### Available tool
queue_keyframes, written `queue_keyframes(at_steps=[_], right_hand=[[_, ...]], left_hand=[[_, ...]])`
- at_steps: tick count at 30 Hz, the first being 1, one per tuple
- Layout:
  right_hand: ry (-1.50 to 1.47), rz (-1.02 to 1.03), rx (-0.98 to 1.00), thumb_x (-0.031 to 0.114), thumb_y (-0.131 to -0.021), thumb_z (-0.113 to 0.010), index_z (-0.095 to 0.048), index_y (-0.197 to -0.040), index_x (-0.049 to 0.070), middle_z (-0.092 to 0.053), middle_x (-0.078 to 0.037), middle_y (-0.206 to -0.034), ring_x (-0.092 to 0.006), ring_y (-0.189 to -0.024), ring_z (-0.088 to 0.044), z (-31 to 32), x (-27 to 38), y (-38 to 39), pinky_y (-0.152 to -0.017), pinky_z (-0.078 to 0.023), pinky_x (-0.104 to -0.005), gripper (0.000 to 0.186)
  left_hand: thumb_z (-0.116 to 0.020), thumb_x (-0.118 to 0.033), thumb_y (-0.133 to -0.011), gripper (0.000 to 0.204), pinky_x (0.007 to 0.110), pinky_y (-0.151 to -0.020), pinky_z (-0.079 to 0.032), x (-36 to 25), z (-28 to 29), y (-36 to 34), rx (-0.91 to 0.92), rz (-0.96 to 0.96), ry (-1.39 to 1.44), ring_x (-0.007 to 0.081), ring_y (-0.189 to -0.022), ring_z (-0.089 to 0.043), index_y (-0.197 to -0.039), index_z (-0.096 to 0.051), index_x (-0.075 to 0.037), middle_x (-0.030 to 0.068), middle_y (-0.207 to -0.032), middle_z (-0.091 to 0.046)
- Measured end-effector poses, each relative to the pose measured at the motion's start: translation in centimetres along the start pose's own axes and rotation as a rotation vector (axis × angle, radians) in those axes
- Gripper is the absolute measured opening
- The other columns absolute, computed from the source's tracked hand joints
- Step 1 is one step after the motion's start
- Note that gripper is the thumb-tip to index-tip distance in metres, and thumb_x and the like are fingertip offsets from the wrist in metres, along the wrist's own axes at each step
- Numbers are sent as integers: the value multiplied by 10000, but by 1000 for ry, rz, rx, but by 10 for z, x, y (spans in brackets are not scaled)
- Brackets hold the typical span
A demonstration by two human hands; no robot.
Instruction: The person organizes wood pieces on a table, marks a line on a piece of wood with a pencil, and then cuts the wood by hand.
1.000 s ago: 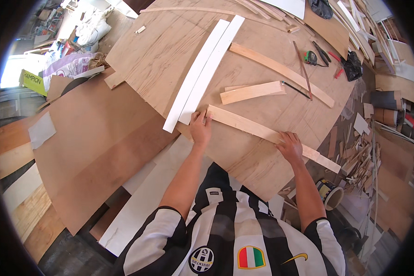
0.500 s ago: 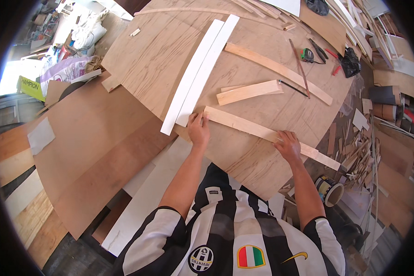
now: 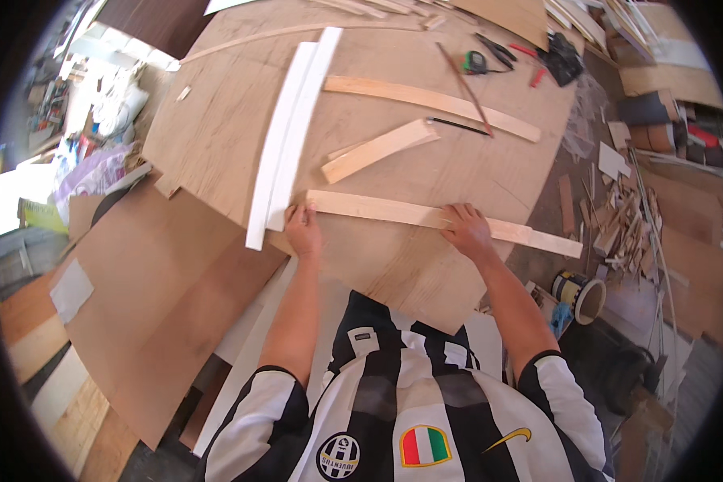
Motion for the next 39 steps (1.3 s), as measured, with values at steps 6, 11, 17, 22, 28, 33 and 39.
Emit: queue_keyframes(at_steps=[6, 11, 17, 22, 28, 33, 39], right_hand=[[0, 64, -7, 340, -833, -685, -653, -1261, 103, -608, -62, -1237, -247, -1190, -563, -20, -17, 3, -949, -490, -433, 490], [-67, 101, -37, 311, -821, -678, -663, -1223, 82, -616, -57, -1220, -242, -1148, -574, -21, -19, -1, -911, -500, -416, 462], [-66, 125, -79, 308, -820, -676, -665, -1216, 59, -616, -66, -1205, -247, -1141, -572, -22, -14, 6, -895, -498, -394, 468], [-84, 45, -235, 318, -791, -728, -636, -1271, 1, -608, -120, -1214, -291, -1167, -565, -20, -18, 25, -1007, -469, -432, 582], [-115, -34, -313, 333, -759, -786, -623, -1265, -14, -595, -121, -1202, -301, -1179, -545, -9, -42, 52, -1048, -440, -429, 635], [-94, -1, -301, 333, -746, -798, -628, -1248, -18, -591, -119, -1191, -292, -1176, -545, -13, -49, 57, -1039, -443, -421, 636], [-184, -22, -283, 289, -734, -815, -635, -1222, -4, -596, -110, -1190, -295, -1167, -556, -8, -54, 54, -1022, -459, -426, 597]], left_hand=[[-667, -255, -986, 322, 417, -868, -513, -10, 5, 1, 75, -31, -86, 329, -965, -637, -1158, -713, 14, 179, -1079, -640], [-637, -279, -1015, 353, 409, -855, -514, -9, 9, -6, 94, -58, -160, 305, -956, -638, -1215, -700, 6, 165, -1086, -625], [-613, -383, -1028, 457, 408, -871, -510, 1, 6, -5, 54, -33, -156, 311, -954, -636, -1258, -695, 3, 173, -1070, -644], [-611, -403, -1026, 475, 430, -892, -505, 4, -3, -2, 54, 0, -248, 332, -984, -640, -1271, -693, -5, 183, -1062, -652], [-619, -447, -1010, 488, 428, -937, -503, 26, 16, -16, 50, -30, -250, 341, -1053, -649, -1285, -702, -53, 194, -1119, -681], [-630, -469, -997, 532, 426, -965, -502, 9, 11, -14, 95, 80, -231, 321, -1086, -657, -1294, -692, -31, 182, -1196, -697], [-619, -505, -991, 562, 421, -992, -482, -7, 7, -6, 67, 173, -226, 335, -1115, -655, -1259, -707, -18, 197, -1200, -694]])
Point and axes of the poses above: each hand's wrist, its own y-axis away from the middle knuckle, its own z-axis out of the back of the hand, x = y × z, the point moved 1 cm from there along -y, towards the middle knuckle
